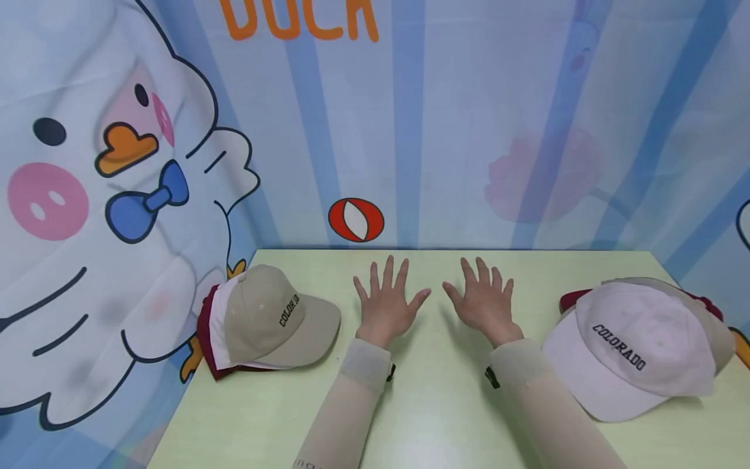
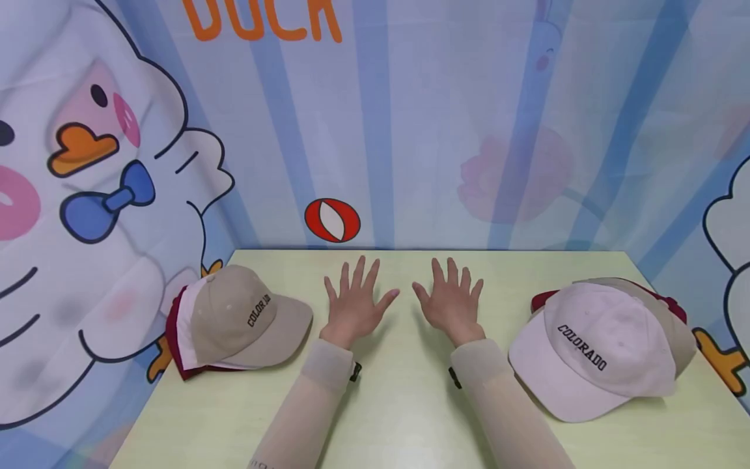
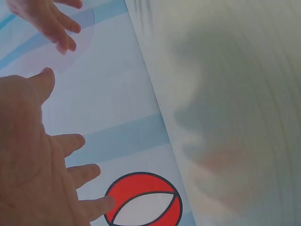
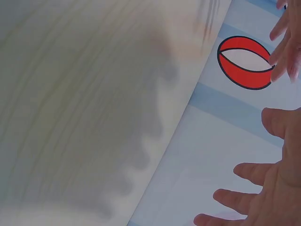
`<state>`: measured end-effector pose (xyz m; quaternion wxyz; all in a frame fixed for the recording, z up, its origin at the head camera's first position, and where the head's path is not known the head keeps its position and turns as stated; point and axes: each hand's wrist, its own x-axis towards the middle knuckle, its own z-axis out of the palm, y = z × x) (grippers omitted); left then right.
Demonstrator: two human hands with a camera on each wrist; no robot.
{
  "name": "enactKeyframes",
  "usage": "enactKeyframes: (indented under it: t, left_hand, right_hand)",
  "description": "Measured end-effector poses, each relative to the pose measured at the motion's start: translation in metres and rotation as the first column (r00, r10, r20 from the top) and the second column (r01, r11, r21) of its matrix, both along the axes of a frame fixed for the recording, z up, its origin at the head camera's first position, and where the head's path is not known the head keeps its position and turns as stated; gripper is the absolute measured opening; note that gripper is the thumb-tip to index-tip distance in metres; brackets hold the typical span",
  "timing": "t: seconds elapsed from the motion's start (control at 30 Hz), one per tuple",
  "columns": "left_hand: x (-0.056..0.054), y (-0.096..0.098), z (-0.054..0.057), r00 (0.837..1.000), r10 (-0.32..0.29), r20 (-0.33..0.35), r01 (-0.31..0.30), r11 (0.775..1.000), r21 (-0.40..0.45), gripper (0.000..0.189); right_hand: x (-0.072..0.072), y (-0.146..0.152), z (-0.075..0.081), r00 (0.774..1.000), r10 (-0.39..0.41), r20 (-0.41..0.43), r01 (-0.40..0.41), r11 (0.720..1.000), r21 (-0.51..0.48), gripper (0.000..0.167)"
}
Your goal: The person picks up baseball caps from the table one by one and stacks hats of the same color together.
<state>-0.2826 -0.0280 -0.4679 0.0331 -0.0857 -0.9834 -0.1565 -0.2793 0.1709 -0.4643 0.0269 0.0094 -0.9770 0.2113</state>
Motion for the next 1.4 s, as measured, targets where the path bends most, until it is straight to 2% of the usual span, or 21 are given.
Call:
enactKeyframes:
  t: [0.2, 0.37, 0.57, 0.7, 0.8, 0.93, 1.1, 1.2, 1.3, 1.33, 1.4]
  left_hand:
    - [0.004, 0.013, -0.001, 0.992, -0.039, 0.119, 0.028, 0.996, 0.090, 0.082]
    - [0.013, 0.024, 0.005, 0.988, -0.079, 0.135, 0.062, 0.990, 0.124, 0.082]
    - [0.028, 0.038, 0.011, 0.973, -0.189, 0.134, 0.150, 0.954, 0.259, 0.081]
    - [0.035, 0.052, 0.010, 0.960, -0.240, 0.144, 0.183, 0.927, 0.326, 0.080]
    - [0.041, 0.063, 0.009, 0.943, -0.290, 0.162, 0.198, 0.883, 0.424, 0.079]
    - [0.051, 0.079, 0.010, 0.908, -0.357, 0.218, 0.178, 0.801, 0.571, 0.077]
    - [0.066, 0.100, 0.009, 0.862, -0.404, 0.305, 0.078, 0.702, 0.708, 0.073]
    - [0.074, 0.114, 0.008, 0.835, -0.422, 0.353, 0.009, 0.653, 0.758, 0.070]
    - [0.082, 0.127, 0.003, 0.820, -0.414, 0.395, -0.059, 0.625, 0.778, 0.067]
    - [0.084, 0.131, 0.001, 0.815, -0.416, 0.405, -0.081, 0.609, 0.789, 0.066]
    - [0.088, 0.140, -0.004, 0.803, -0.419, 0.424, -0.139, 0.560, 0.817, 0.064]
  right_hand:
    - [0.013, 0.002, 0.009, 1.000, 0.016, -0.012, -0.016, 1.000, 0.013, 0.075]
    - [0.028, 0.010, 0.019, 0.999, 0.031, -0.044, -0.031, 0.999, 0.009, 0.073]
    - [0.046, 0.026, 0.031, 0.993, 0.061, -0.098, -0.065, 0.997, -0.037, 0.070]
    - [0.058, 0.039, 0.036, 0.989, 0.074, -0.126, -0.083, 0.994, -0.069, 0.071]
    - [0.068, 0.051, 0.040, 0.988, 0.075, -0.132, -0.088, 0.991, -0.100, 0.070]
    - [0.081, 0.070, 0.048, 0.985, 0.074, -0.158, -0.095, 0.987, -0.128, 0.067]
    - [0.098, 0.095, 0.057, 0.974, 0.042, -0.224, -0.069, 0.991, -0.118, 0.061]
    - [0.107, 0.109, 0.063, 0.969, 0.010, -0.247, -0.039, 0.993, -0.112, 0.058]
    - [0.114, 0.122, 0.068, 0.970, -0.024, -0.241, -0.004, 0.993, -0.114, 0.059]
    - [0.116, 0.125, 0.069, 0.972, -0.036, -0.234, 0.010, 0.994, -0.111, 0.059]
    - [0.120, 0.132, 0.071, 0.973, -0.059, -0.222, 0.035, 0.994, -0.107, 0.059]
